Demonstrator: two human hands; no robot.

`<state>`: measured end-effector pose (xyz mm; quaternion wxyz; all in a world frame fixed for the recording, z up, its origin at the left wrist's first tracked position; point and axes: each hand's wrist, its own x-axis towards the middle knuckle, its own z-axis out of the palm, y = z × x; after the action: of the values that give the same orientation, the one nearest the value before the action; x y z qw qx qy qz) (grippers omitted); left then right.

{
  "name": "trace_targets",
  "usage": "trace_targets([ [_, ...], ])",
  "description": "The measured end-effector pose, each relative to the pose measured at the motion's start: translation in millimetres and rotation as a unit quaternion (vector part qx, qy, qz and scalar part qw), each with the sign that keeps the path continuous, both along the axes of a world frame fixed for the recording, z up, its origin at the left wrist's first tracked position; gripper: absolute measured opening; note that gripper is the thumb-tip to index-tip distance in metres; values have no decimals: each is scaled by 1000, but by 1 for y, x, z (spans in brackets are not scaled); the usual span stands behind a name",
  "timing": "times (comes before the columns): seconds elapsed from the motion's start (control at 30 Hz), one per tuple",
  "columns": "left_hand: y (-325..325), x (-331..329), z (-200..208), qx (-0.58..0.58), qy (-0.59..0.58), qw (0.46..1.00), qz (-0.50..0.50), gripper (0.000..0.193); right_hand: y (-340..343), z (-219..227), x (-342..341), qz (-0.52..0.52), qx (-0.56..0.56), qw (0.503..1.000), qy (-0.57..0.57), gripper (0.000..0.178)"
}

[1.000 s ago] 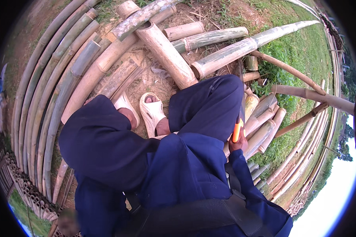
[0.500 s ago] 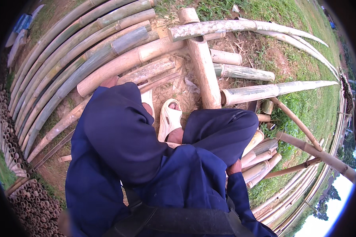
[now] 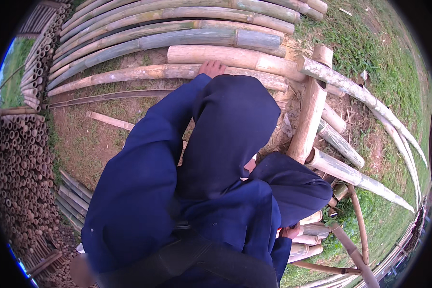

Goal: The person positions bamboo poles on a makeshift sawhorse and uses a hand saw to cut them into shorter sections. The person repeatedly repositions the poles and continues sawing through multiple pieces.

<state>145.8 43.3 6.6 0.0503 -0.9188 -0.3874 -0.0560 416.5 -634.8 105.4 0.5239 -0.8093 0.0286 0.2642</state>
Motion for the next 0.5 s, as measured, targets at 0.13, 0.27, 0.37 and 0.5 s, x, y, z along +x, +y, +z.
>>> trace_targets([
  [0.13, 1, -1, -20, 1, 68, 996, 64, 28, 10, 26, 10, 180, -185, 952, -167, 34],
  [0.27, -16, 11, -4, -105, 44, 982, 147, 32, -8, 14, 24, 145, -196, 950, -196, 33],
  [0.37, -34, 5, -2, -166, 30, 968, 183, 36, 10, 23, 21, 149, -183, 953, -190, 33],
  [0.5, -33, -6, -18, -149, -32, 975, 162, 22, 17, 20, 26, 102, -209, 943, -240, 28],
])
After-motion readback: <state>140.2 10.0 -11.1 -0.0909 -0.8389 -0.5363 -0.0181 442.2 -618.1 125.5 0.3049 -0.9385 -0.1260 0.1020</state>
